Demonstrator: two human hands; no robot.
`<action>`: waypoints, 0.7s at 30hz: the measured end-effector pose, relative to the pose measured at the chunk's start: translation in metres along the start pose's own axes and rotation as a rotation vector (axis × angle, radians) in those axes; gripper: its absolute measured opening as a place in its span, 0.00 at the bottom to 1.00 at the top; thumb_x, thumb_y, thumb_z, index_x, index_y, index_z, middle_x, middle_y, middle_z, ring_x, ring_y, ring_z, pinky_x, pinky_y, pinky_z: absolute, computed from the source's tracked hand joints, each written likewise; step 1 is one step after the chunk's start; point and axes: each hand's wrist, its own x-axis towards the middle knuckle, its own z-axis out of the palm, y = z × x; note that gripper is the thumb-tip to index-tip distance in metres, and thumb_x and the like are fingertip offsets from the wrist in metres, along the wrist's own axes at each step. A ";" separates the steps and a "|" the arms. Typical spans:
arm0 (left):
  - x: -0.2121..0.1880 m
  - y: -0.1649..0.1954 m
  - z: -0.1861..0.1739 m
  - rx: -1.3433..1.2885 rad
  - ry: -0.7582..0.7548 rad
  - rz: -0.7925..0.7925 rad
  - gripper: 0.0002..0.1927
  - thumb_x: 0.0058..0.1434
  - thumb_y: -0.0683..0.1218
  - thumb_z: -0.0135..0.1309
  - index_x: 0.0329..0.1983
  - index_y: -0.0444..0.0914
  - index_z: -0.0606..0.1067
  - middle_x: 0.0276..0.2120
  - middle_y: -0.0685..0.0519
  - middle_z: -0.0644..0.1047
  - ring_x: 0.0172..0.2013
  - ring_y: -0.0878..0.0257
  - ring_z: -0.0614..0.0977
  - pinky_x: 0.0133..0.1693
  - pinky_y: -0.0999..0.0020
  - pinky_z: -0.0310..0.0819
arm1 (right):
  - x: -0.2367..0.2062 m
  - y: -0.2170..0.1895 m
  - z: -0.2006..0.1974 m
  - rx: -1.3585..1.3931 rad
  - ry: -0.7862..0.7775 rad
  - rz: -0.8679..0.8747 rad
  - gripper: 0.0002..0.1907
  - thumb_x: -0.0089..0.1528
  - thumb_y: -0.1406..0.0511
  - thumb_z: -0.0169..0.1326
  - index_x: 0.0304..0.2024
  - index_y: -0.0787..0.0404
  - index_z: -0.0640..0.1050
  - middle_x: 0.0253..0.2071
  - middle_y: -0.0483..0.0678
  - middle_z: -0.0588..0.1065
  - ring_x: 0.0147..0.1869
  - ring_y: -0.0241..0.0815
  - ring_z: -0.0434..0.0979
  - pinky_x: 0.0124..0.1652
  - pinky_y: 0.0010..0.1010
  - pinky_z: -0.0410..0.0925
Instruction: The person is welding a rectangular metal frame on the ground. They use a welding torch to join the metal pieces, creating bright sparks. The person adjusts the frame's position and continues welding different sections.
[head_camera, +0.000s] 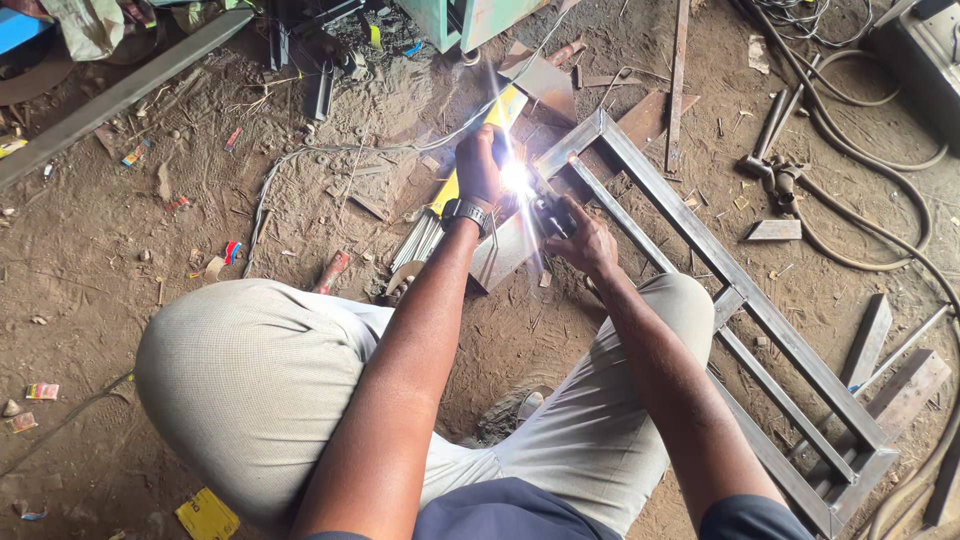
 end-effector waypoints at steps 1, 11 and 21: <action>0.001 -0.002 0.000 0.089 0.013 0.022 0.25 0.70 0.55 0.34 0.23 0.37 0.71 0.17 0.58 0.66 0.20 0.69 0.67 0.25 0.67 0.59 | 0.000 0.001 0.000 0.022 0.012 -0.023 0.52 0.46 0.50 0.68 0.73 0.42 0.65 0.46 0.53 0.82 0.48 0.50 0.82 0.46 0.43 0.75; -0.002 0.000 0.002 -0.126 0.037 -0.080 0.25 0.69 0.56 0.37 0.25 0.36 0.73 0.17 0.57 0.68 0.20 0.67 0.68 0.25 0.65 0.59 | 0.004 0.011 0.007 0.011 0.014 -0.021 0.55 0.46 0.50 0.70 0.73 0.48 0.62 0.48 0.56 0.80 0.45 0.48 0.82 0.41 0.38 0.77; 0.002 -0.007 0.000 0.174 0.048 0.177 0.22 0.67 0.55 0.35 0.29 0.38 0.74 0.20 0.59 0.71 0.22 0.69 0.71 0.26 0.68 0.62 | 0.010 0.012 0.010 -0.012 -0.004 -0.071 0.48 0.50 0.50 0.66 0.72 0.41 0.63 0.51 0.49 0.77 0.42 0.47 0.81 0.37 0.38 0.77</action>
